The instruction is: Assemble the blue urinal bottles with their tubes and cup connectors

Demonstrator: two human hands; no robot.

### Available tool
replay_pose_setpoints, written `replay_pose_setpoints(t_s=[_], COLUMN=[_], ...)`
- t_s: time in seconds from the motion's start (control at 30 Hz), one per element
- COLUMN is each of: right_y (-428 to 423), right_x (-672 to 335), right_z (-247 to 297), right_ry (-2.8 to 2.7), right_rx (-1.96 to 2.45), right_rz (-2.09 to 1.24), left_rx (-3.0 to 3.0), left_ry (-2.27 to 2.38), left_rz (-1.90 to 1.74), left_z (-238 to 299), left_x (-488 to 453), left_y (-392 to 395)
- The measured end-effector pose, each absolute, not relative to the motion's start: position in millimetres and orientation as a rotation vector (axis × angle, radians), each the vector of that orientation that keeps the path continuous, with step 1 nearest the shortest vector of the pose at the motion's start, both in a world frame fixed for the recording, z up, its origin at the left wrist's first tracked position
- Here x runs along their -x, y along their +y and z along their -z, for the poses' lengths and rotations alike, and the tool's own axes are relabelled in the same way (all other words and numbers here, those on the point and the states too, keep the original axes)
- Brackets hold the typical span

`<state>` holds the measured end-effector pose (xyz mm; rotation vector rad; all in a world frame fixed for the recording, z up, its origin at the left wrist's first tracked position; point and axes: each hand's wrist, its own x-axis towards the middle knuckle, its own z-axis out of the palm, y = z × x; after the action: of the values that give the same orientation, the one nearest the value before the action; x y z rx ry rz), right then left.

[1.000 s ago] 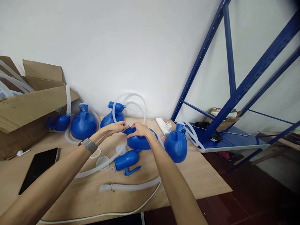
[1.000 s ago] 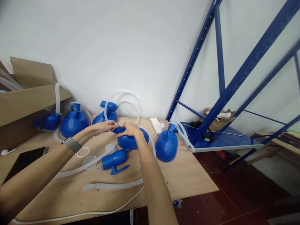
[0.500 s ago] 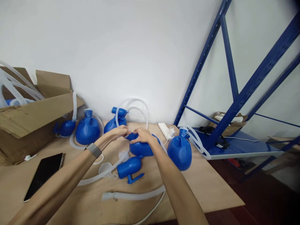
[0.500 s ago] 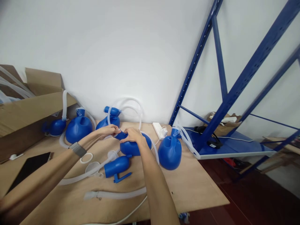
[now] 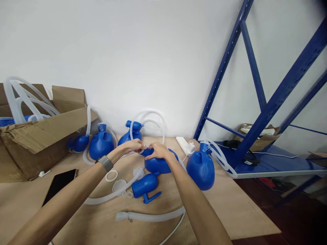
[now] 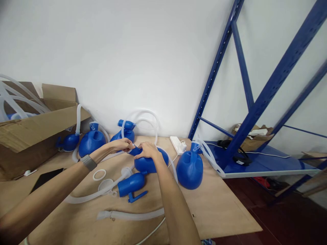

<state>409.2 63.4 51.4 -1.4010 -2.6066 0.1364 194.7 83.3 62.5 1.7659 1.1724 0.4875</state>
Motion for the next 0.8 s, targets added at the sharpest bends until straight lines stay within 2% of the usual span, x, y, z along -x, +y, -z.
replay_pose_setpoints(t_s=[0.8], right_y=[65], right_x=[-410], right_z=[-52], right_ry=[-2.603], right_rx=[1.45], right_rz=[-0.161], left_rx=[-1.691], left_ry=[1.25], left_rz=[-0.544], left_z=[-61], left_x=[-205], left_y=[64])
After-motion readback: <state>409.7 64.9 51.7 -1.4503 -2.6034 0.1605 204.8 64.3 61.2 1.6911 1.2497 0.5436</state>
